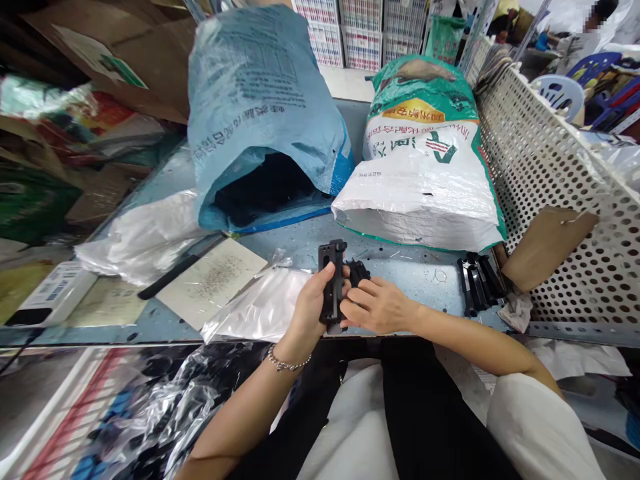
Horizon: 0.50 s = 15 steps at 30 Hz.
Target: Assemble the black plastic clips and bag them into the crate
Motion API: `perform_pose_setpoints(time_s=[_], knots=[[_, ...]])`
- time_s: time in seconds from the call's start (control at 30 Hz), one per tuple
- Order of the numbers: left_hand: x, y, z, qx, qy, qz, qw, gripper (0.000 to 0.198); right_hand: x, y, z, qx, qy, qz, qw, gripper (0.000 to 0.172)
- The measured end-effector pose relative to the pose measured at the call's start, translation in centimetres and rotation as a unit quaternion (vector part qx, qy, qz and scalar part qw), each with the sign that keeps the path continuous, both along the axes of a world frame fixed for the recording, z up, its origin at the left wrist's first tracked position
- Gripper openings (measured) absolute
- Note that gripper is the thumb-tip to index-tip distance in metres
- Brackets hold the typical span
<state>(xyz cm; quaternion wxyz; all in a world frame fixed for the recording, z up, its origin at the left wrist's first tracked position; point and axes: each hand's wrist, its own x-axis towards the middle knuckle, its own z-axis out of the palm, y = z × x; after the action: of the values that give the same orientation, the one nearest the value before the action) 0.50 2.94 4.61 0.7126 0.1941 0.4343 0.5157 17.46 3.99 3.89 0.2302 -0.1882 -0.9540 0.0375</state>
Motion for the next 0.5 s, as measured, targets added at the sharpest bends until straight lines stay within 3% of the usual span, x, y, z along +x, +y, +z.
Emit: perform_pose_setpoints(time_s=[0.07,0.2,0.33,0.43,0.5], knots=[[0.3,0.1,-0.6,-0.023,0.011,-0.011,1.000,0.048,0.1,0.8,0.0,0.042,-0.009,0.043,0.998,0.023],[1.0,-0.7,-1.2,-0.036,0.032,-0.017,0.999,0.049,0.1,1.2,-0.8,0.055,-0.031,0.079,0.995,0.033],[0.3,-0.9,-1.9,0.042,0.084,0.070,0.993,0.049,-0.4,0.7,-3.3,0.047,-0.034,0.051,0.997,0.040],[-2.8,-0.2,-4.1,0.076,0.160,0.153,0.972,0.052,-0.9,2.8,-5.4,-0.051,-0.045,0.010,0.998,0.037],[-5.2,0.1,-6.5,0.052,0.204,0.168,0.963,0.044,-1.1,6.3,-6.2,-0.171,-0.007,-0.121,0.978,0.035]])
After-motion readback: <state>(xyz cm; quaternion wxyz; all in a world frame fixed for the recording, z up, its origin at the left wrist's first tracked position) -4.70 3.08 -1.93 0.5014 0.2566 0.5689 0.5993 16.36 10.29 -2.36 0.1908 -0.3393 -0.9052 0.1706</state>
